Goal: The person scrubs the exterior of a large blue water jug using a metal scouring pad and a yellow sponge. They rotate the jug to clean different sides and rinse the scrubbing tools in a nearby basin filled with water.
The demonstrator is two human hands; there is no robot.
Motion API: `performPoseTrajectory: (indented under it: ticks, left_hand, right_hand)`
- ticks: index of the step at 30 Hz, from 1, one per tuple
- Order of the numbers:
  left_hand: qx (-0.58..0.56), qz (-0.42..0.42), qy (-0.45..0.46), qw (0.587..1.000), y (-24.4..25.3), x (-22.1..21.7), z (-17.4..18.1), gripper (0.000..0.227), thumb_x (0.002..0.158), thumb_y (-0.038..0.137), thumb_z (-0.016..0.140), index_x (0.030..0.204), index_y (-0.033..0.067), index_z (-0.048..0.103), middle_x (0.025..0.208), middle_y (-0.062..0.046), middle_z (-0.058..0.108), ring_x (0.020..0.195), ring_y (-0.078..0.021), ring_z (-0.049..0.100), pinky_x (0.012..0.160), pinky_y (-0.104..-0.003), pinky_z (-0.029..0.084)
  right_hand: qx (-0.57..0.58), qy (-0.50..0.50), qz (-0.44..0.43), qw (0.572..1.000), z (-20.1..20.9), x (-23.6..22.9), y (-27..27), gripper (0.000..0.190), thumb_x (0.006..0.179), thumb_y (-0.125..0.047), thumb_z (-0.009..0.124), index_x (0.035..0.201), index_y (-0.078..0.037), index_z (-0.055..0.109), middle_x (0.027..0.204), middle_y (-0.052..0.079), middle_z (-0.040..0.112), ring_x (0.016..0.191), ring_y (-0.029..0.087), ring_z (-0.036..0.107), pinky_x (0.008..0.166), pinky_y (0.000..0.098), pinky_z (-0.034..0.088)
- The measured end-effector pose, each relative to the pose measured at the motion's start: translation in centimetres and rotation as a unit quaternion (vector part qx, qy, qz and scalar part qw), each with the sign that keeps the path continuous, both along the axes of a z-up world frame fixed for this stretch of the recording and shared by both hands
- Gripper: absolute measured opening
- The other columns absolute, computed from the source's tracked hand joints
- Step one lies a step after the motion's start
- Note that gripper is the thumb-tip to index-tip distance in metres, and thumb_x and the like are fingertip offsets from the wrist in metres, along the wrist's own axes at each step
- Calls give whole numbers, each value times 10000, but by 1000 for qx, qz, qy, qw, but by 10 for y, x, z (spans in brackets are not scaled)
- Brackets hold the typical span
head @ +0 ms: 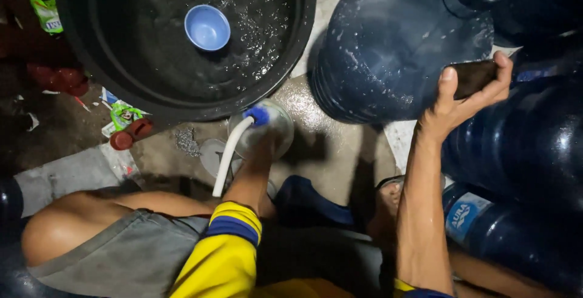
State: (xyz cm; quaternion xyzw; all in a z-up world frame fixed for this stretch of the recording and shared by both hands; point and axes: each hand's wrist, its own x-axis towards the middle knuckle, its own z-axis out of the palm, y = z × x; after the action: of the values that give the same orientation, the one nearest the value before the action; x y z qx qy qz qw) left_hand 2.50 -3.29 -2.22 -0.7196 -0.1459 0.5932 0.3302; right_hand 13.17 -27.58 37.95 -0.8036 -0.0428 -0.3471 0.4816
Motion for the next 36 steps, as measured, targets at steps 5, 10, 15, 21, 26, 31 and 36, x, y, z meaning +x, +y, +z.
performPoseTrajectory:
  ticks: [5,10,15,21,26,31,36]
  left_hand:
    - [-62,110,-66,990,0,6,28,778,799,704,387,1294,111,481,1189,-153,558,1059,-328,514,876,-450,430]
    - [-123,227,-134,957,2,2,33,731,805,663,426,1279,110,491,1129,-143,561,999,-312,515,837,-439,429]
    - [-185,328,-195,906,2,0,43,685,811,621,465,1264,109,501,1069,-133,563,939,-296,516,799,-427,429]
    - [-250,446,-266,817,14,-6,31,632,817,572,513,1246,108,513,997,-121,566,866,-276,517,752,-413,428]
    - [-299,537,-311,725,21,-28,8,589,823,531,552,1232,108,523,937,-111,569,806,-259,518,713,-401,427]
    - [-342,615,-350,619,49,-77,-59,549,828,490,591,1217,107,533,877,-100,571,746,-243,519,675,-390,426]
    - [-405,530,-345,660,53,-71,-81,459,842,261,493,1284,135,492,1105,-85,493,974,-254,460,849,-381,361]
  right_hand:
    - [1,4,3,1000,0,0,1,517,906,-431,593,1293,-134,423,1261,119,397,1265,273,368,1097,464,277]
    - [1,5,4,1000,0,1,2,517,906,-429,593,1293,-133,419,1248,133,389,1235,282,385,1065,456,312]
    - [0,11,0,1000,3,-1,2,536,906,-464,589,1281,-120,419,1239,125,403,1214,263,373,1055,436,304]
    - [-6,1,-5,1000,0,3,1,533,902,-446,593,1282,-113,425,1246,123,400,1229,269,380,1070,455,294]
    - [5,2,7,1000,-1,1,1,528,907,-438,601,1300,-138,415,1261,111,386,1229,253,374,1066,440,331]
    - [-5,6,2,1000,-1,0,-1,537,900,-465,592,1287,-134,420,1264,106,417,1228,241,355,1070,442,296]
    - [-18,2,-15,1000,-4,0,-3,563,884,-514,578,1280,-143,429,1239,97,429,1179,231,367,1017,414,327]
